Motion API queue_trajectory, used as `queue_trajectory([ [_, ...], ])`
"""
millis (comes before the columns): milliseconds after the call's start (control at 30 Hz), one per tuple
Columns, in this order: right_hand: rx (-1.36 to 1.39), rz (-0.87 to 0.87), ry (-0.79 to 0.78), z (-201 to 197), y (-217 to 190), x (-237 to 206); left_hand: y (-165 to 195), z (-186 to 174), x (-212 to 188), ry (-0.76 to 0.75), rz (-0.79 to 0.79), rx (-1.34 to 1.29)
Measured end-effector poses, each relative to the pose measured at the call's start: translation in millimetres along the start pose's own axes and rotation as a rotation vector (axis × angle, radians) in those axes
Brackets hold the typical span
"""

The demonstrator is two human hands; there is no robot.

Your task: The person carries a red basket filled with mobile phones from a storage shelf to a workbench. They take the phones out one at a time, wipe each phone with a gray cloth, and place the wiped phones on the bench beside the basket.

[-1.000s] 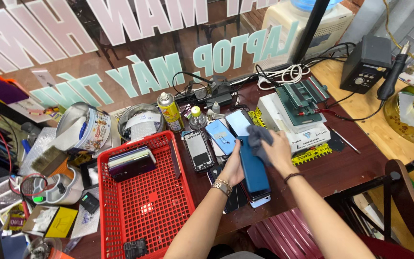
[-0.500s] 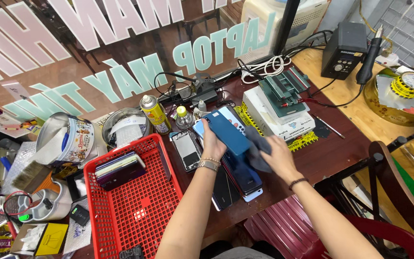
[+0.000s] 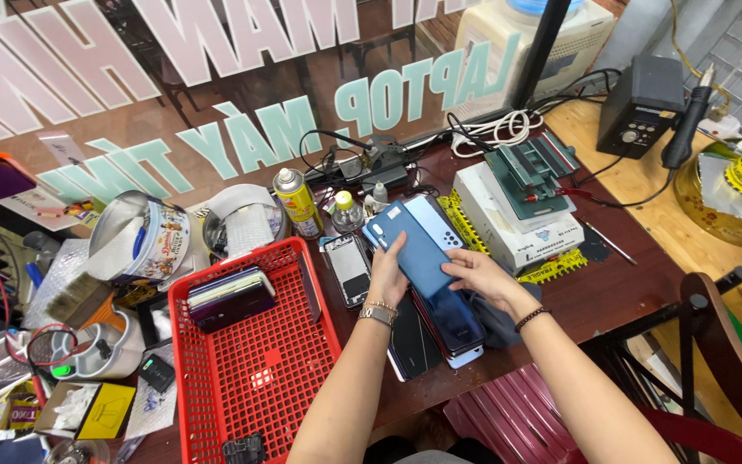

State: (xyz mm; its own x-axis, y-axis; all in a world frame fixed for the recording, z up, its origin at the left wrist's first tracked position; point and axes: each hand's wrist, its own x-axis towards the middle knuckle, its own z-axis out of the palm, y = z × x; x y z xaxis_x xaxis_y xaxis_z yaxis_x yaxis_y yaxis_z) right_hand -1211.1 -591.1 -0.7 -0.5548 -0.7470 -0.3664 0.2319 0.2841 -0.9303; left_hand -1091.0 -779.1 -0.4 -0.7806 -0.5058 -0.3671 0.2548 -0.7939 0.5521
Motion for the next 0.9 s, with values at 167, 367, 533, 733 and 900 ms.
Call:
queue_trajectory([
  [167, 0.164, -0.026, -0.065, 28.5, -18.6, -5.6, 18.5, -39.6, 5.6, -0.149, 0.056, 0.140],
  [367, -0.028, 0.031, -0.117, 72.6, -21.5, 19.2, 47.2, -101.6, 3.6, 0.025, 0.082, 0.241],
  [533, -0.079, -0.034, -0.178, 141.4, -15.3, 48.5, 89.5, -152.8, -18.2, 0.119, 0.120, 0.159],
  [733, -0.297, -0.255, -0.182, 242.5, -31.0, 45.7, 153.0, -196.2, -62.9, 0.183, 0.149, 0.180],
  [900, -0.960, -0.845, 0.048, 311.4, -52.5, 7.7, 189.1, -204.7, -108.7, 0.082, 0.055, 0.021],
])
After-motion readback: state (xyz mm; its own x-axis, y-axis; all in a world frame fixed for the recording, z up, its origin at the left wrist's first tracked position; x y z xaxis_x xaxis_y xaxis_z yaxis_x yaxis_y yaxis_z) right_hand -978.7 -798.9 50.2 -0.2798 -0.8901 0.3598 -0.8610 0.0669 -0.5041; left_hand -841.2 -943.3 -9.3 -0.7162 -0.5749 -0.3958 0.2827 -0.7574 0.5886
